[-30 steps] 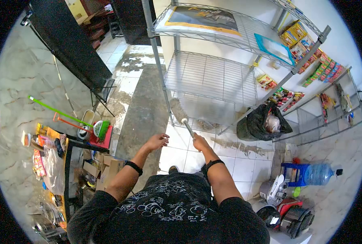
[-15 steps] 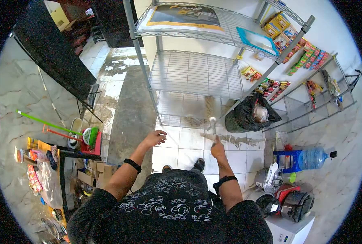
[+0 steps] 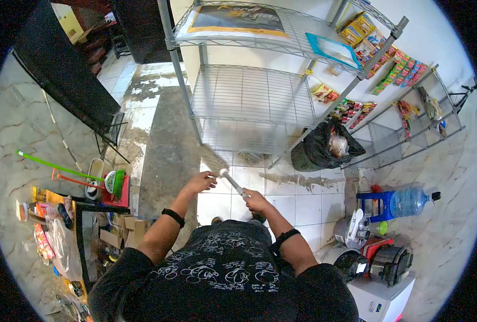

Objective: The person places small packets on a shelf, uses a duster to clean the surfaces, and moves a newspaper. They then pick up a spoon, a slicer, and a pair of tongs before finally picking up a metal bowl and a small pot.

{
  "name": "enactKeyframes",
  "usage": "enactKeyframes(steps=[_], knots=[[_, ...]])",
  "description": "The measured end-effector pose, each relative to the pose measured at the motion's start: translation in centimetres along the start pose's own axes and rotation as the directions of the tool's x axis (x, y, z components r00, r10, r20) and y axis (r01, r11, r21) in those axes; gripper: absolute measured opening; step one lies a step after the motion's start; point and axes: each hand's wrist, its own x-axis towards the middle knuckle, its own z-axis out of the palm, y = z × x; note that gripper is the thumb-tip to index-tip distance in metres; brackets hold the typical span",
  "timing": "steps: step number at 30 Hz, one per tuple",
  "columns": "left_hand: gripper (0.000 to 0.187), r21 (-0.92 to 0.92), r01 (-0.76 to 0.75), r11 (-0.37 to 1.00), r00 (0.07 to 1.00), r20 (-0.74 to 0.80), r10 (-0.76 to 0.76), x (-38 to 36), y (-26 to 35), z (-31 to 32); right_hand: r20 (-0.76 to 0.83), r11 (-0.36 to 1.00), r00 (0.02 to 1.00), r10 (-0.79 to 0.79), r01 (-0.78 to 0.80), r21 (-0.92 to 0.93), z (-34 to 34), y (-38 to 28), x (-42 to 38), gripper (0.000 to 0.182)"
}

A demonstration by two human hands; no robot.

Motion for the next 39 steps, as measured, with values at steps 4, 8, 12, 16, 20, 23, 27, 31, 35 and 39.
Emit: enactKeyframes(steps=[4,8,12,16,20,23,27,31,35,39], knots=[[0.028,-0.009,-0.043,0.999,0.999,0.013,0.044,0.6,0.5,0.4,0.05,0.996,0.998,0.024,-0.028,0.09,-0.8,-1.4,-1.2,0.048],[0.028,-0.023,-0.042,0.999,0.999,-0.028,0.042,0.3,0.1,0.1,-0.112,0.954,0.985,0.128,-0.092,0.284,-4.0,0.0,-3.5,0.041],[0.027,-0.036,0.002,0.999,0.999,-0.038,-0.003,-0.7,-1.3,-0.7,-0.504,0.99,0.863,0.004,0.068,0.124,-7.7,4.2,-1.3,0.029],[0.029,-0.054,0.023,0.998,0.999,-0.03,-0.025,-1.2,-1.5,-0.6,-0.638,0.996,0.77,-0.017,0.066,0.054,-11.6,5.7,5.0,0.034],[0.029,0.049,0.032,0.998,0.999,-0.035,-0.031,-2.1,-0.6,0.1,-0.66,0.99,0.75,-0.025,-0.073,-0.12,-15.2,7.5,9.6,0.018],[0.028,0.037,0.033,0.999,0.999,-0.01,-0.032,-2.0,-1.4,0.5,-0.595,0.901,0.804,-0.015,-0.247,-0.357,-13.8,4.5,6.2,0.032],[0.028,-0.014,0.037,0.999,0.999,0.002,-0.037,-1.5,-2.1,1.5,-0.54,0.882,0.84,-0.053,-0.214,-0.42,-9.5,10.6,3.4,0.046],[0.027,-0.07,0.039,0.997,0.998,0.061,-0.034,0.3,-3.1,2.7,-0.547,0.956,0.834,0.074,-0.216,-0.2,-4.2,8.6,-7.1,0.048],[0.027,-0.055,0.075,0.996,0.987,0.144,-0.066,1.7,-2.8,5.0,-0.378,0.952,0.874,0.304,-0.286,0.104,-3.7,8.0,-10.5,0.047],[0.028,-0.054,0.103,0.993,0.973,0.214,-0.089,2.2,-3.5,6.4,-0.261,0.959,0.925,0.275,-0.244,0.147,-1.7,6.3,-11.6,0.049]])
